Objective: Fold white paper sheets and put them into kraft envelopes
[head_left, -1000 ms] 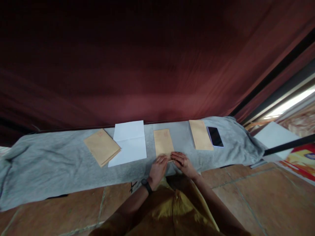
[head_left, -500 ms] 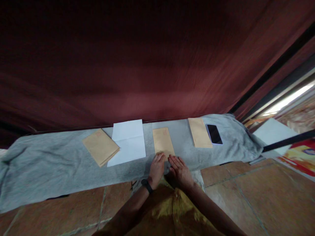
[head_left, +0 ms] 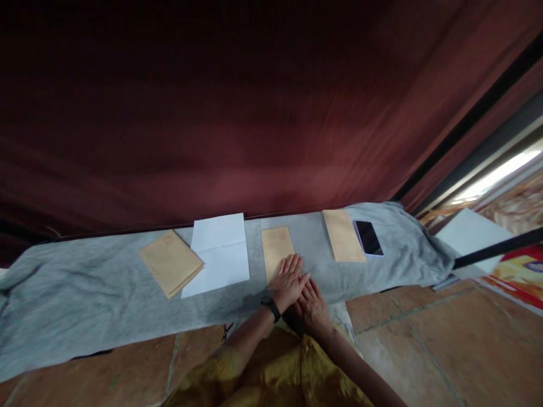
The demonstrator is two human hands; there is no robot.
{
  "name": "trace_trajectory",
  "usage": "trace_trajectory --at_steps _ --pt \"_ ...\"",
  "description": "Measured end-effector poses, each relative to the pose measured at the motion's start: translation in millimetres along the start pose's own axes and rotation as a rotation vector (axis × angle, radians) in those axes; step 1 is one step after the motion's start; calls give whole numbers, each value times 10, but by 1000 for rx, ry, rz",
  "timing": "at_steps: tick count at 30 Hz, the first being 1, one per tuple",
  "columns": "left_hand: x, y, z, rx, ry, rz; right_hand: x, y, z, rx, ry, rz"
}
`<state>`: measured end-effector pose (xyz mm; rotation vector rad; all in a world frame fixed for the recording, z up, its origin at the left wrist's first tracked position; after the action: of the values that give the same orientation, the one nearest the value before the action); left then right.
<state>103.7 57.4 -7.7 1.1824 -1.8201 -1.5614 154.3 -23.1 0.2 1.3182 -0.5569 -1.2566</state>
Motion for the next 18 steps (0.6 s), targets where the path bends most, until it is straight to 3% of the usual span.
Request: trace_trajectory --at_steps 11,15,18 --pt "-507 131 795 -44 181 39 -35 10 -11 62 -77 39" --pt "-372 142 814 -6 211 65 -23 -39 -9 79 -97 27" --pt "4 125 574 30 122 39 -8 -82 -4 87 -111 5"
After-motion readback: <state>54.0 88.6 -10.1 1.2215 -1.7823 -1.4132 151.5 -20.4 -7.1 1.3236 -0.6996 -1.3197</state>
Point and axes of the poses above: each hand's wrist, its own x-axis away from the middle knuckle, its own y-axis out of the back of the hand, z = x × y, the point moved 9 cm from there along -x, towards the middle knuckle, and after that the axes turned 9 degrees about -y, right-handed, at the moved point
